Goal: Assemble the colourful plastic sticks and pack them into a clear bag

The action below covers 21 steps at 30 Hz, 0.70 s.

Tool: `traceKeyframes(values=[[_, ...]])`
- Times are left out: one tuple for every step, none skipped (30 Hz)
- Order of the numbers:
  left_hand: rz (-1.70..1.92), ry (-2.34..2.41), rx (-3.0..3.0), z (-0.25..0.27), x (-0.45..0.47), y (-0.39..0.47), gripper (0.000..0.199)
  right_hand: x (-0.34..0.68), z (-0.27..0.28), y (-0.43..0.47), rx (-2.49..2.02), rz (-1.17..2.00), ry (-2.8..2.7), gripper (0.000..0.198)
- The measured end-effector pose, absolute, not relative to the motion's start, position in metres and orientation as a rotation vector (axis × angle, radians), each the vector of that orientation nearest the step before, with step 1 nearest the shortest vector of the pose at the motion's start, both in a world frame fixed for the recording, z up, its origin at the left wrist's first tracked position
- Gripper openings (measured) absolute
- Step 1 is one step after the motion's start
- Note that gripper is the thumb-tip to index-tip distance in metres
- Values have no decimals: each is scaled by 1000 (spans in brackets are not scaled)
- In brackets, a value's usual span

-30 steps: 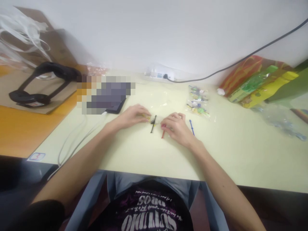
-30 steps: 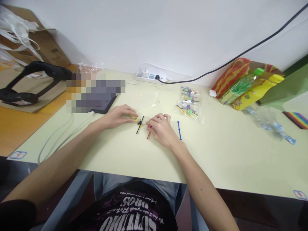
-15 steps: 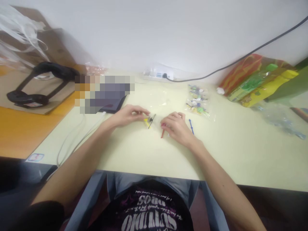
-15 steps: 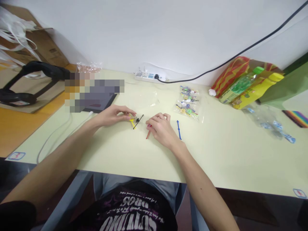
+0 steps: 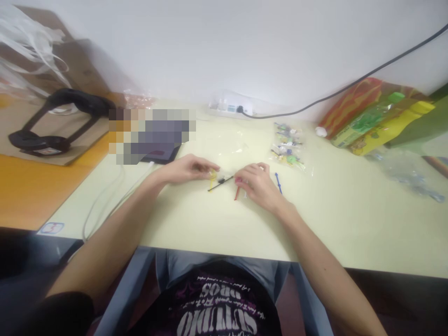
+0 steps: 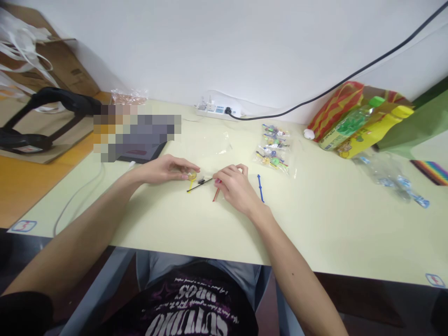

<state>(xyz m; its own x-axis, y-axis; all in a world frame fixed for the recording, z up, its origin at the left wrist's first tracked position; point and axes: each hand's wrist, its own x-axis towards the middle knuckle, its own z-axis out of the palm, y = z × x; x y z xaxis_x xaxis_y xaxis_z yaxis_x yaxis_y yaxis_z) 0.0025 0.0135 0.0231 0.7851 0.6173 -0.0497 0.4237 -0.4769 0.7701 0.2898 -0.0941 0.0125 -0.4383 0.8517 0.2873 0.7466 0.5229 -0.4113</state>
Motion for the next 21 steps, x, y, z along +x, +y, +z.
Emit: traceKeyframes(values=[[312, 771, 2155, 23, 4, 13, 46, 290, 13, -94, -1302, 302, -2310, 18], [332, 775, 2168, 24, 5, 12, 47, 289, 13, -94, -1300, 293, -2312, 19], [352, 780, 2181, 23, 7, 10, 48, 288, 13, -95, -1299, 277, -2317, 21], [373, 789, 2193, 23, 9, 9, 49, 287, 13, -95, -1299, 251, -2326, 23], [390, 797, 2204, 22, 11, 8, 49, 286, 13, -95, -1302, 213, -2346, 26], [402, 798, 2215, 21, 13, 7, 48, 284, 13, -96, -1306, 163, -2377, 30], [411, 794, 2223, 20, 15, 7, 46, 282, 13, -96, -1313, 106, -2416, 35], [419, 786, 2230, 19, 16, 6, 44, 279, 13, -96, -1319, 45, -2459, 40], [428, 781, 2237, 18, 17, 6, 42, 276, 12, -96, -1325, -14, -2499, 42], [436, 778, 2245, 17, 17, 6, 40, 274, 12, -96, -1329, -67, -2532, 42], [438, 778, 2254, 16, 17, 6, 38, 271, 11, -95, -1332, -112, -2557, 39], [437, 778, 2264, 15, 17, 6, 37, 269, 10, -95, -1332, -148, -2576, 35], [433, 778, 2273, 15, 17, 7, 35, 267, 9, -94, -1329, -176, -2591, 31], [427, 775, 2280, 15, 16, 7, 34, 266, 8, -93, -1327, -197, -2602, 29], [423, 771, 2284, 14, 16, 7, 33, 264, 8, -92, -1325, -211, -2613, 28], [419, 765, 2286, 14, 16, 7, 33, 263, 7, -91, -1323, -219, -2620, 28], [417, 759, 2287, 14, 16, 7, 32, 263, 7, -91, -1323, -223, -2626, 29], [415, 753, 2287, 14, 16, 7, 31, 262, 7, -90, -1324, -225, -2630, 31], [414, 749, 2287, 14, 16, 6, 30, 262, 7, -90, -1326, -223, -2631, 32], [413, 749, 2286, 14, 16, 6, 30, 262, 6, -89, -1327, -218, -2633, 33], [413, 755, 2284, 15, 17, 5, 29, 262, 6, -89, -1327, -210, -2635, 34]])
